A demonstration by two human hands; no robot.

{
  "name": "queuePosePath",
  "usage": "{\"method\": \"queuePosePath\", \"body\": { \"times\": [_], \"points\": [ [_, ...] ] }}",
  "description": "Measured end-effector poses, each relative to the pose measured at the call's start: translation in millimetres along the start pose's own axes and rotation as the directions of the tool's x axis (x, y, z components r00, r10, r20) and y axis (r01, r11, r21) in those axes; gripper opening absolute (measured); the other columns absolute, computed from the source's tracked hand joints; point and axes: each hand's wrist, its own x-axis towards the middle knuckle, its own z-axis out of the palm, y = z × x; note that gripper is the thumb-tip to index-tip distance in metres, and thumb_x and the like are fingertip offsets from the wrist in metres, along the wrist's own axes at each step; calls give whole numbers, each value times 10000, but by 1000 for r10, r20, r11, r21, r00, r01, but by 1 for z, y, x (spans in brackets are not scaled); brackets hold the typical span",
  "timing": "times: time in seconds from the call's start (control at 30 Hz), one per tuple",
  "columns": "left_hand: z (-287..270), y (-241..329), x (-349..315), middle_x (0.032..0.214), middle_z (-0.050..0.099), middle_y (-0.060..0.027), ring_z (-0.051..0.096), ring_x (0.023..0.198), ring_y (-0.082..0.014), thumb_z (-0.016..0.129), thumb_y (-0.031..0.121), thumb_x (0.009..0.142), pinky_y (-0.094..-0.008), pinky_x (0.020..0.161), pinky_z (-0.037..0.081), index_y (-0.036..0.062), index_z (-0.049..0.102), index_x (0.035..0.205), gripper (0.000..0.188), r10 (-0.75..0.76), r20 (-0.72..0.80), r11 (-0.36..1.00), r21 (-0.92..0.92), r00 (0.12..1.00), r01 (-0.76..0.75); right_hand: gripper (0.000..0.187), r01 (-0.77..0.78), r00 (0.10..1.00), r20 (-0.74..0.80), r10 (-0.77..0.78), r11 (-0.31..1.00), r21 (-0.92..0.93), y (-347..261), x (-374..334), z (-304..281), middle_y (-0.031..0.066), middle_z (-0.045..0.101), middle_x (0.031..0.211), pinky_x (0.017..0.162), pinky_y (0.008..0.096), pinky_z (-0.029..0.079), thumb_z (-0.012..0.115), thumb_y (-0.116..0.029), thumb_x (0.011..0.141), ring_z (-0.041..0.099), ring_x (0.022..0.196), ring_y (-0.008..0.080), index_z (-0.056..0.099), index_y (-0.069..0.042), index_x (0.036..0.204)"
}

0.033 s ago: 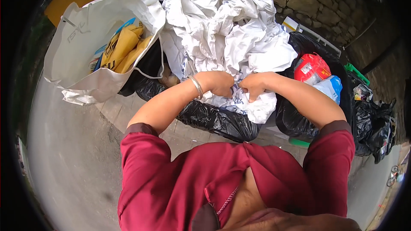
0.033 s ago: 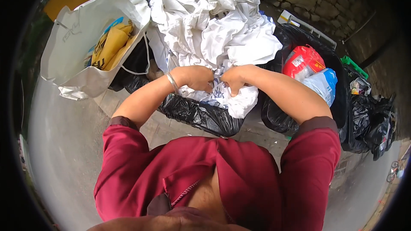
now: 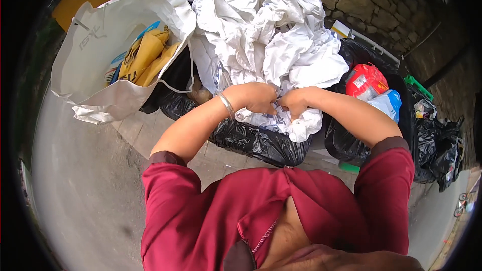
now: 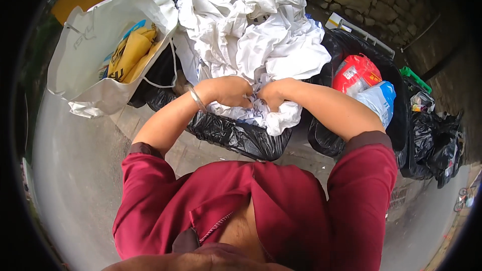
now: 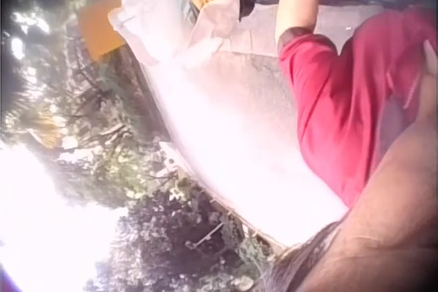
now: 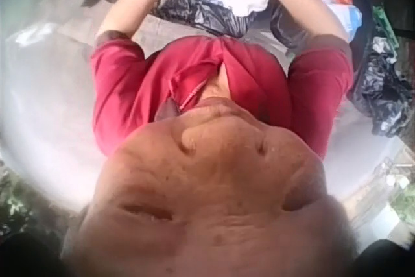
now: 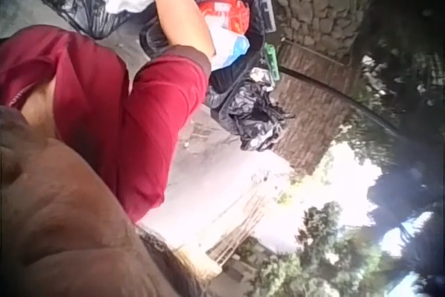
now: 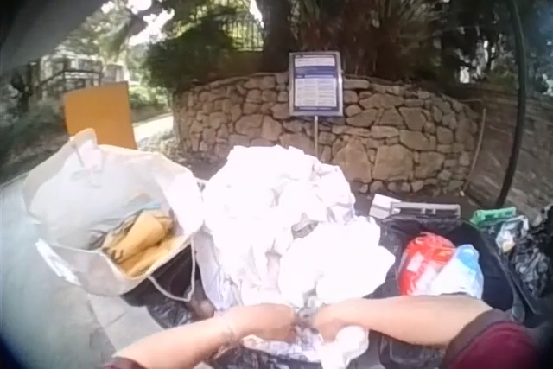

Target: The person places white cloth into a trash bin and then removes the blue fabric covering from a handheld umbrella frame by hand.

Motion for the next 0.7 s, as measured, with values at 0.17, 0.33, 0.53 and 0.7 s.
{"method": "queuePosePath", "body": {
  "times": [0.17,0.33,0.53,0.7],
  "points": [
    [-38,9,-71,707,616,-115,594,648,-197,649,255,787,-301,610,463,-14,595,958,324,-124,-663,945,-306,738,-116,408,39,999,-1,-39,993,115,15,83,36,143,545,1135,896,358,390,561,-191,763,493,1072,288,509,-64,1147],
    [-81,-22,-113,766,598,-52,545,703,-94,672,230,792,-220,624,450,-14,581,1000,333,-210,-970,949,-233,126,-213,394,32,997,-71,-24,992,119,-15,121,39,145,543,1136,897,359,390,548,-176,766,496,1067,290,511,-61,1142],
    [-144,-42,-91,1157,497,-246,472,1108,-324,662,321,760,-386,943,364,-46,457,1172,589,-73,-984,997,-69,-164,-30,378,9,983,-184,24,985,175,-15,139,55,147,541,1138,897,360,390,532,-157,771,498,1061,291,514,-58,1135],
    [-163,-93,-50,1226,470,-228,491,1121,-290,502,678,708,-372,898,395,16,426,1264,867,-476,-749,830,-556,462,-47,365,34,952,-306,18,986,166,-21,130,39,149,540,1139,898,361,391,518,-142,774,501,1056,293,517,-55,1129]
  ]
}}
